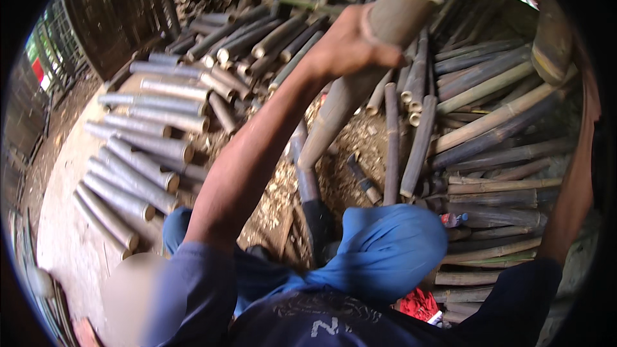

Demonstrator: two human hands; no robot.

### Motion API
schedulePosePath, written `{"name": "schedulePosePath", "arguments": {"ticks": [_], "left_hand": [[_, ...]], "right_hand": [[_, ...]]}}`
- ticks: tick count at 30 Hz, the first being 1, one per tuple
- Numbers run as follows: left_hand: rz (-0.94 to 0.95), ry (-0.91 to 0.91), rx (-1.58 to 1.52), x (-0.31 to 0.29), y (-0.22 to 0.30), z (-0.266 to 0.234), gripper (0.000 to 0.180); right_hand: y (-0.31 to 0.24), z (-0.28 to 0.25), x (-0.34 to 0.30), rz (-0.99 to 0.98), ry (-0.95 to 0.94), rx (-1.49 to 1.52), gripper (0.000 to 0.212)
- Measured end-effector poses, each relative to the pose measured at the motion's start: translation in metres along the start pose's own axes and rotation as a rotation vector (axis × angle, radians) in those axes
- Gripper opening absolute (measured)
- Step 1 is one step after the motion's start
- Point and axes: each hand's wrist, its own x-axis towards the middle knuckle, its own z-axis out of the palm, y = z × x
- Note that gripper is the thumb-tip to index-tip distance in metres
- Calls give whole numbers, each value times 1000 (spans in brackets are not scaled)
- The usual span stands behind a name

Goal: The person uses a knife to carve and shape a hole in a bamboo pole while sitting on a large pile of bamboo, then handles and compares several other poles, and later uses a saw on a bamboo piece.

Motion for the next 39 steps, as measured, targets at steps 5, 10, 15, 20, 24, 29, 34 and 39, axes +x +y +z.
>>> {"name": "schedulePosePath", "arguments": {"ticks": [5, 10, 15, 20, 24, 29, 34, 39], "left_hand": [[19, -52, 195, -1, -29, 4, 63], [-75, -104, 84, -19, -50, -8, 89], [-101, -101, 204, -128, -153, -34, 104], [-701, 113, -227, -255, -254, -27, 116], [-687, 206, -77, -280, -281, -2, 121], [-580, 230, 244, -276, -311, 21, 88], [-644, 328, 217, -278, -297, 30, 66], [-639, 341, 242, -277, -309, 33, 43]], "right_hand": [[-85, 249, -102, -220, -100, -25, 98], [-69, 274, -116, -20, -145, 290, 84], [13, 389, -208, 485, 40, 519, 84], [25, 567, -330, 848, -66, 562, 74], [31, 647, -400, 840, -171, 517, 80], [89, 690, -385, 552, -35, 440, 87], [0, 618, -207, 181, 10, 854, 78], [-42, 598, -152, 77, -79, 913, 60]]}}
